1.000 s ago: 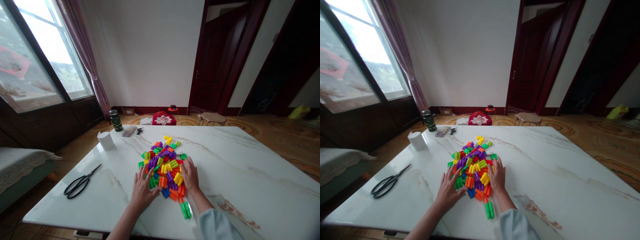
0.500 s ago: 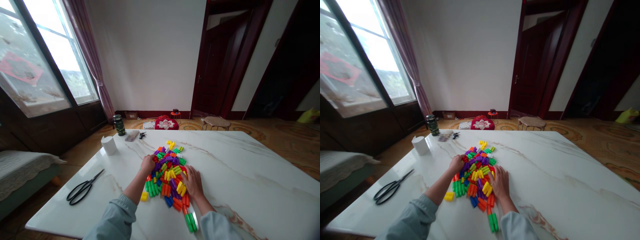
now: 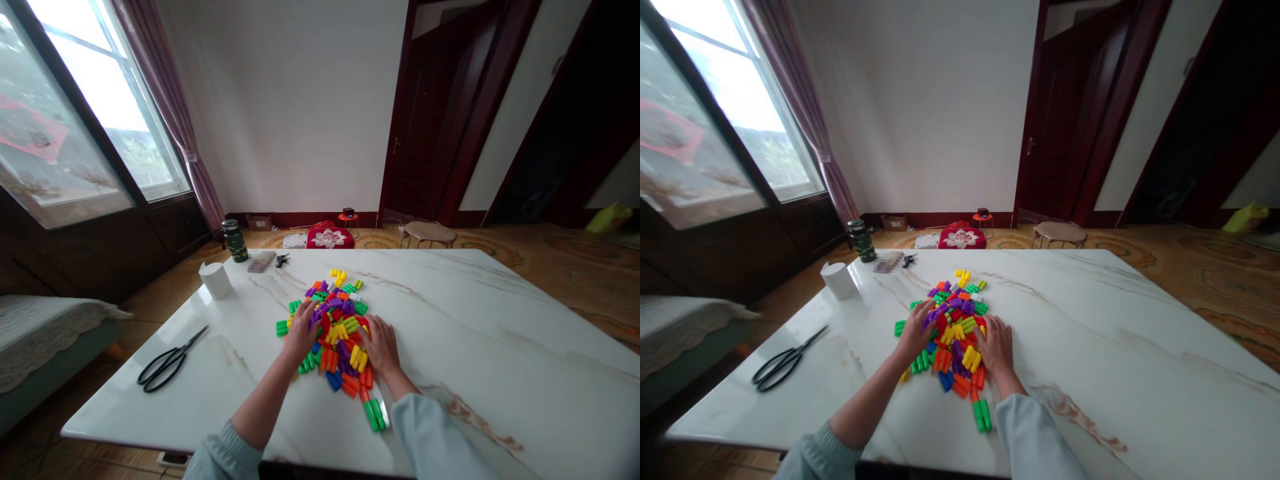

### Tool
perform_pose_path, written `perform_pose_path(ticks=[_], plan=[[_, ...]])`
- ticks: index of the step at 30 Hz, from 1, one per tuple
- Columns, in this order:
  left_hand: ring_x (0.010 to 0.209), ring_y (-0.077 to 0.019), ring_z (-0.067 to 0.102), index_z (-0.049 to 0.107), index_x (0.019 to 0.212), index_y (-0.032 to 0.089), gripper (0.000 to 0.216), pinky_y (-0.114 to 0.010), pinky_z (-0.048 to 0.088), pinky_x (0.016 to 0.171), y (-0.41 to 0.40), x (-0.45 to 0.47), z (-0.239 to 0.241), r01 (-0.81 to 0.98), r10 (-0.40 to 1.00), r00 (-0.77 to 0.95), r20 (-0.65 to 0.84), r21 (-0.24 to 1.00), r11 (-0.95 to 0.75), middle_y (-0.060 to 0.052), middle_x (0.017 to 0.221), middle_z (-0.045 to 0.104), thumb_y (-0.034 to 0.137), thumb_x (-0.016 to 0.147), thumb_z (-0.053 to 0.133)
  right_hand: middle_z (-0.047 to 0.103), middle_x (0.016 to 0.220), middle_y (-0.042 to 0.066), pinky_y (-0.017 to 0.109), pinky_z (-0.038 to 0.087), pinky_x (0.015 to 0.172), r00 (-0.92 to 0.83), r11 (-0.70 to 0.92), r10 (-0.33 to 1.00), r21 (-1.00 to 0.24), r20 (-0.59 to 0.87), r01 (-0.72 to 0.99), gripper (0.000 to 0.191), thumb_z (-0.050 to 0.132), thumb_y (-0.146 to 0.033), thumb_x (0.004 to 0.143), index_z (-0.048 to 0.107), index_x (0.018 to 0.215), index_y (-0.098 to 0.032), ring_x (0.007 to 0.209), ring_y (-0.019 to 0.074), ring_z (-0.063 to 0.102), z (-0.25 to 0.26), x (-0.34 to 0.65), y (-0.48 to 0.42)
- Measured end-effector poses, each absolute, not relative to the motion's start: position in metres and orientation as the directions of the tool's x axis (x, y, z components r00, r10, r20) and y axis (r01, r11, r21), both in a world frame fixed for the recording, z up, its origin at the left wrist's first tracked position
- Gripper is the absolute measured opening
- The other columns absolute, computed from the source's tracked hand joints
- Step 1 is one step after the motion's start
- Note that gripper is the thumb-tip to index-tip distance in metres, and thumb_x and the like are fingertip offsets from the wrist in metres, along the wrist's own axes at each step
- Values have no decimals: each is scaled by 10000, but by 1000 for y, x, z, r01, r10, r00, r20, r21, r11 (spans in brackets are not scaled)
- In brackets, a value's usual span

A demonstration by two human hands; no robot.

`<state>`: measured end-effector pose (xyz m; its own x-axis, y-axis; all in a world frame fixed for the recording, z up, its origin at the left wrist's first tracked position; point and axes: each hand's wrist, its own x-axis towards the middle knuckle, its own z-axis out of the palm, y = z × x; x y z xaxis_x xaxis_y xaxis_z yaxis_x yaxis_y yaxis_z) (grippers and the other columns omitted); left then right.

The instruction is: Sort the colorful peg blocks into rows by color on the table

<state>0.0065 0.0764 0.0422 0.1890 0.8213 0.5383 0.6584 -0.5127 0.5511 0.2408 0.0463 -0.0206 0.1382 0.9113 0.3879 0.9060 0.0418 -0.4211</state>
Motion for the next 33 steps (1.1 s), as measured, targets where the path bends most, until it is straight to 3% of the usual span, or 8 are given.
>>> perform_pose_path(ticks=[5,9,12,16,20,23,27,33], plan=[[1374,-279,404,474,1391,290,462,-522,388,1096,-4,10,26,694,727,309,613,378,-613,-103,1459,455,269,931,512,589,1346,130,497,278,1104,155,41,917,-473,367,880,476,341,-460,983,565,1292,-175,1314,273,463,-17,240,46],[1459,-357,228,435,1433,333,642,-618,219,1156,-59,28,32,562,603,680,417,233,-794,-72,1590,270,536,848,604,587,1352,132,505,265,1112,172,29,921,-502,349,864,472,353,-448,981,566,1291,-163,1329,274,452,-15,240,46],[1461,-376,210,494,1384,362,659,-646,167,1159,-66,42,38,465,519,802,297,235,-853,-31,1588,289,650,800,600,581,1361,128,515,254,1118,172,25,930,-521,326,853,481,345,-449,982,557,1302,-159,1337,278,443,-15,241,46],[1453,-317,259,606,1258,344,353,-633,142,1171,-42,38,42,583,618,707,343,212,-784,-16,1487,461,398,915,541,590,1350,131,500,261,1115,168,40,925,-526,341,849,488,327,-459,983,568,1293,-170,1329,274,452,-16,241,47],[1412,-259,354,628,1228,313,344,-557,199,1183,-14,13,41,629,619,647,445,149,-763,-45,1447,503,238,919,497,602,1331,132,477,277,1104,170,51,916,-526,364,849,492,311,-472,984,586,1273,-183,1318,267,459,-18,242,47],[1428,-274,327,463,1415,295,514,-554,201,1185,2,-1,34,676,648,603,465,133,-724,-78,1526,399,281,905,524,604,1326,129,484,274,1105,171,55,915,-533,366,844,515,295,-493,984,589,1267,-180,1312,270,463,-19,242,48],[1460,-335,241,219,1537,177,878,-565,234,1172,23,0,19,804,790,407,459,229,-548,-164,1579,270,533,834,607,590,1346,125,504,250,1118,170,52,925,-556,340,829,553,263,-517,984,572,1288,-175,1327,276,446,-19,242,47],[1450,-326,273,482,1407,241,608,-549,285,1157,31,19,11,869,856,235,461,294,-397,-106,1566,324,534,877,541,576,1368,121,518,233,1125,166,61,928,-575,333,816,574,246,-534,979,559,1303,-179,1341,275,428,-21,244,46]])
